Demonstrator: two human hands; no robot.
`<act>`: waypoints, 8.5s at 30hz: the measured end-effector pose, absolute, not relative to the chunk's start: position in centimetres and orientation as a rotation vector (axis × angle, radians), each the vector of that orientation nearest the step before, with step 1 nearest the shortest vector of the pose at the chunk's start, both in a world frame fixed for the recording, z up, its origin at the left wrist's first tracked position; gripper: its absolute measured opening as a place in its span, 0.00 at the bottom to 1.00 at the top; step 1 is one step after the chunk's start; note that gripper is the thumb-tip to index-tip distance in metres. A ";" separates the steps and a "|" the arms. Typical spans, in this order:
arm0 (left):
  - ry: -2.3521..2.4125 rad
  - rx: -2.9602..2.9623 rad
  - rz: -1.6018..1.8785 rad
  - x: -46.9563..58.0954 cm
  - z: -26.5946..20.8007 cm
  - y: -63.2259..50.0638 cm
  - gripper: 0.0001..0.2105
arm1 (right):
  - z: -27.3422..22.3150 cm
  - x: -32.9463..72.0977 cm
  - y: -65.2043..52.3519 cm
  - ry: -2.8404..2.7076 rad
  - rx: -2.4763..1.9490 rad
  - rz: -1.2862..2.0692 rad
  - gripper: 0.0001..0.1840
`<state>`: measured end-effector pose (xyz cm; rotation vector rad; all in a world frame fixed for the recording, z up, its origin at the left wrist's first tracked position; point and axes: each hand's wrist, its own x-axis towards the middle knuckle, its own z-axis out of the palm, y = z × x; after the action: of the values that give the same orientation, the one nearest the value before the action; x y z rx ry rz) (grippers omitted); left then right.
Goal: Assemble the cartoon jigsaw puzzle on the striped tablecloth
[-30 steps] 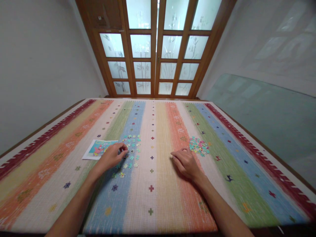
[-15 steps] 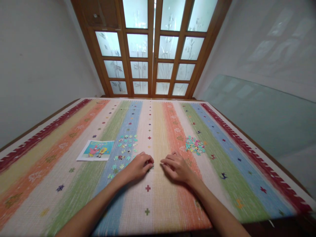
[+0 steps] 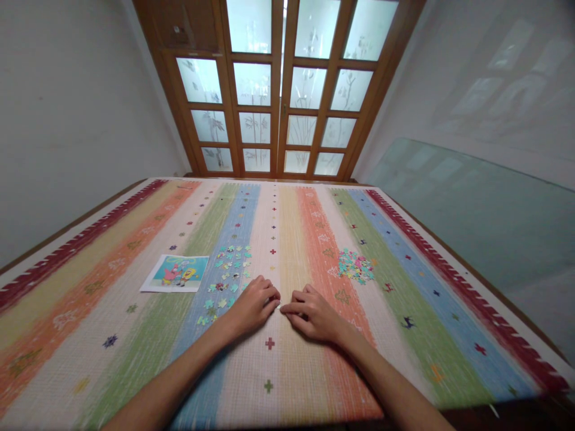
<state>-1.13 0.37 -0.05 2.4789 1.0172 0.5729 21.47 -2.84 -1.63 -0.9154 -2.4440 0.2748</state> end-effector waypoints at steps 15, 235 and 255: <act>1.176 2.589 0.616 -8.3 2.7 5.7 0.08 | -1.0 21.8 -2.9 -2.324 -0.933 0.370 0.13; 0.633 2.799 0.595 -2.5 -0.6 -3.3 0.20 | 0.2 22.9 -2.8 -2.055 -1.260 0.845 0.07; 0.528 2.828 0.643 -2.9 -1.0 -2.7 0.20 | 0.7 23.1 -3.0 -2.240 -1.276 0.669 0.06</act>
<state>-2.86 -2.68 -0.98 2.8282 0.5279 0.6426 23.06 -3.02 0.69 -1.2761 -2.2395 0.6691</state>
